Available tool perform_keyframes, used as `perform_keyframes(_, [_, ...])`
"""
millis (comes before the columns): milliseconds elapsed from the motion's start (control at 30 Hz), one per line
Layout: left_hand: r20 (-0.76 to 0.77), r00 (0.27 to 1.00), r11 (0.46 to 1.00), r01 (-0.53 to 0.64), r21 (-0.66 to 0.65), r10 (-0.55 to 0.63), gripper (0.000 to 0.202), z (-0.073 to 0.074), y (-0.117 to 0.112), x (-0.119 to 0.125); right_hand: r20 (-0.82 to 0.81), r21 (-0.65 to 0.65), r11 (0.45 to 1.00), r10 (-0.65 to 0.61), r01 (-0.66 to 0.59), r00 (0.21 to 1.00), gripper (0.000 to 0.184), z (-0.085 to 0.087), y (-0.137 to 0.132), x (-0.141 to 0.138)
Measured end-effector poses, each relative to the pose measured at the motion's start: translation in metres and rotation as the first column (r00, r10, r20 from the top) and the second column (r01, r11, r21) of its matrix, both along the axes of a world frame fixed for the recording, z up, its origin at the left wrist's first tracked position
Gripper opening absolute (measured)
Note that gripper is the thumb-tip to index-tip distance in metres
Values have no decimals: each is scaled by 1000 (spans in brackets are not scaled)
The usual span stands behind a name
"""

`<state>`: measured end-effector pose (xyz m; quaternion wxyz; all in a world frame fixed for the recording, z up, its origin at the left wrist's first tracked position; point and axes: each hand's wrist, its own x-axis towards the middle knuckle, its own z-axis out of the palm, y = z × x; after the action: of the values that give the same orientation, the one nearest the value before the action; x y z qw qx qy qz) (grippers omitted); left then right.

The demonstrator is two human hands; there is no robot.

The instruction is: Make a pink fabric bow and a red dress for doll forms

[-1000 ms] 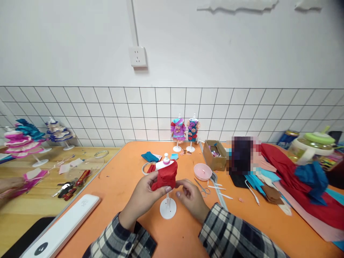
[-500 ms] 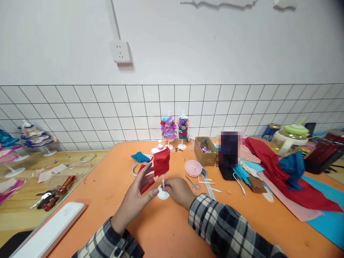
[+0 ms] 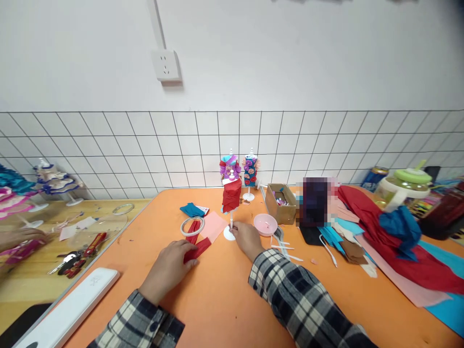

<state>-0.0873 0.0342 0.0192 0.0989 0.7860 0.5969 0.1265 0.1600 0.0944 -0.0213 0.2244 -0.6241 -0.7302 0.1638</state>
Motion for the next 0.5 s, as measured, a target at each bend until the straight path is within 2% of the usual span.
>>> perform_keyframes(200, [-89, 996, 1000, 7, -6, -7, 16, -5, 0, 7, -6, 7, 1000, -20, 20, 1000, 35, -2, -7, 3])
perform_keyframes(333, [-39, 999, 1000, 5, -13, -5, 15, -9, 0, 11, -26, 16, 999, -37, 38, 999, 43, -1, -9, 5])
perform_keyframes(500, [2, 1000, 998, -20, -54, 20, 13, -11, 0, 12, -55, 29, 998, -52, 54, 997, 41, 4, -13, 6])
